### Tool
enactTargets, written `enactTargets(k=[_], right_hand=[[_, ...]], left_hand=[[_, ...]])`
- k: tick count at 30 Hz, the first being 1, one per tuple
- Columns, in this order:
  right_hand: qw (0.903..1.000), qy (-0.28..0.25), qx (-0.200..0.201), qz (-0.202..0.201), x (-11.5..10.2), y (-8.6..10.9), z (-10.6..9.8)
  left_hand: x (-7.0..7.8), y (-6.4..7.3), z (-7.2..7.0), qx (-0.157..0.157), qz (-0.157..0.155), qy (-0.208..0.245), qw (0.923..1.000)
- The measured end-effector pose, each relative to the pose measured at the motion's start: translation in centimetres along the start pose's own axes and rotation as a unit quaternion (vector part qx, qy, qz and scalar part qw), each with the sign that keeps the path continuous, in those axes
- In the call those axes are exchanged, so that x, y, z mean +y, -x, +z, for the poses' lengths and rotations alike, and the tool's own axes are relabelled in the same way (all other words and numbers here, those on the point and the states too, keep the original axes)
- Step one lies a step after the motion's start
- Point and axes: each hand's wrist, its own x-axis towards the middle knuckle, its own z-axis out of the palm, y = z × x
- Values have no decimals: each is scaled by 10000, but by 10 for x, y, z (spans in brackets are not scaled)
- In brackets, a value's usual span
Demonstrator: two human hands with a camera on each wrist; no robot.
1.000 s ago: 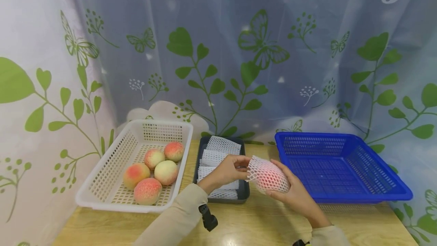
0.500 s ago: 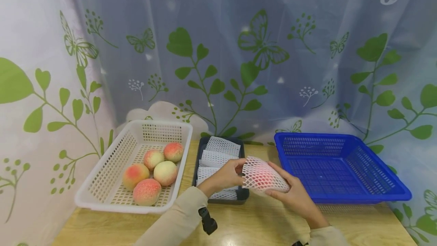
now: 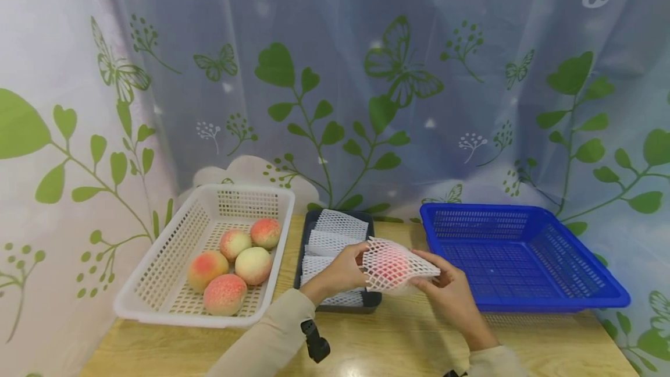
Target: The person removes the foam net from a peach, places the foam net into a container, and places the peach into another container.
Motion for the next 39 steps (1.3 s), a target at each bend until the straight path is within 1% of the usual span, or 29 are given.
enactTargets(k=[5, 11, 16, 20, 24, 27, 30, 34, 37, 39], right_hand=[[9987, -14, 490, 154, 0, 0, 5], [9965, 88, 797, 241, -1, -2, 9], [9948, 12, 984, 246, -2, -5, 13], [9933, -63, 1144, 150, -4, -8, 19], [9902, 34, 1379, 238, -10, -14, 24], [9874, 130, 1529, 396, -15, -19, 28], [9862, 205, 1545, 549, -20, -24, 31], [9852, 290, 1518, 740, -23, -31, 32], [9846, 263, 1532, 801, -24, -37, 33], [9845, 214, 1556, 783, -24, -42, 33]], left_hand=[[-1, 0, -2, 112, 115, 23, 9999], [1, 2, -5, 95, 175, 165, 9997], [4, 5, -10, 120, 118, 13, 9999], [9, 8, -17, 249, 48, -157, 9996], [17, 12, -24, 404, -19, -223, 9989], [23, 15, -30, 464, -55, -231, 9986], [29, 18, -38, 526, -53, -225, 9983], [34, 22, -50, 550, 143, -217, 9981], [37, 24, -60, 555, 328, -238, 9976], [39, 27, -67, 614, 341, -249, 9972]])
